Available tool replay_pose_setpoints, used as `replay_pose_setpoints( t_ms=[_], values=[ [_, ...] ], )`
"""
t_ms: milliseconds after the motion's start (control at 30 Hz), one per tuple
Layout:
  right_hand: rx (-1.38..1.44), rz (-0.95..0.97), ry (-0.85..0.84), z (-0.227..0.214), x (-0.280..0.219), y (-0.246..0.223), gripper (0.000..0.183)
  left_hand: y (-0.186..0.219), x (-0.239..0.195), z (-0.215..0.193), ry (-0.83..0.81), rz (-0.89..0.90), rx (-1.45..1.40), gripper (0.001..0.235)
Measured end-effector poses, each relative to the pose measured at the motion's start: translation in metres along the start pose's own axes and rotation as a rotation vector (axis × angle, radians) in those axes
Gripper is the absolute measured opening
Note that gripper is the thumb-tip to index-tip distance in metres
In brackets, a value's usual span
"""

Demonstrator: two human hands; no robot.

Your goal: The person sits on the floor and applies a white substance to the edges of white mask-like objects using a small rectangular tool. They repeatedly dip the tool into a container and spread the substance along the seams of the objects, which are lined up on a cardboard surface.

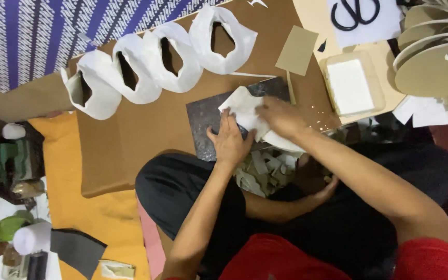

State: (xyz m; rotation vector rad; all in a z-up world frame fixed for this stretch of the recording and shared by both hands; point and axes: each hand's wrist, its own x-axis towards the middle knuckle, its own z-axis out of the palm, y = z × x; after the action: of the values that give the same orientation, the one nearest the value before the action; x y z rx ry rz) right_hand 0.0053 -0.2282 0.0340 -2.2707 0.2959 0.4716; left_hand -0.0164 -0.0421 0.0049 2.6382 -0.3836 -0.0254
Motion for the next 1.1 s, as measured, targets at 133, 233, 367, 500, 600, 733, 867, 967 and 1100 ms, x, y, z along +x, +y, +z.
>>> replay_pose_setpoints(
  t_ms=[133,233,367,500,600,733,867,967,1100],
  values=[
    [0.018,-0.447,0.035,-0.023,0.042,0.046,0.031,0.001,-0.004,0.004,0.042,0.017,0.011,0.067],
    [-0.637,-0.492,0.607,-0.021,0.027,0.029,0.012,0.004,0.005,0.002,0.057,0.001,0.003,0.069],
    [-0.502,-0.737,0.279,0.001,-0.006,0.034,0.017,0.007,-0.001,-0.003,0.013,-0.035,0.003,0.070],
    [-0.530,-0.573,0.171,-0.016,0.028,0.071,0.028,0.007,0.001,-0.006,0.009,-0.028,-0.001,0.071],
    [-0.508,-0.455,0.254,-0.046,-0.001,0.024,0.026,0.006,0.003,-0.001,-0.002,-0.038,-0.021,0.070],
    [-0.337,-0.620,0.199,-0.035,-0.008,0.041,0.020,0.008,-0.003,-0.005,-0.017,-0.038,-0.026,0.072],
    [-0.305,-0.630,0.206,-0.048,0.010,0.072,0.020,0.009,0.008,-0.007,-0.003,-0.012,-0.025,0.074],
    [-0.327,-0.580,0.312,-0.046,0.005,0.080,0.021,0.005,0.000,-0.008,-0.001,0.011,-0.003,0.071],
    [-0.182,-0.576,0.256,-0.038,-0.015,0.062,0.022,0.005,0.003,-0.007,0.009,0.021,-0.022,0.070]
  ],
)
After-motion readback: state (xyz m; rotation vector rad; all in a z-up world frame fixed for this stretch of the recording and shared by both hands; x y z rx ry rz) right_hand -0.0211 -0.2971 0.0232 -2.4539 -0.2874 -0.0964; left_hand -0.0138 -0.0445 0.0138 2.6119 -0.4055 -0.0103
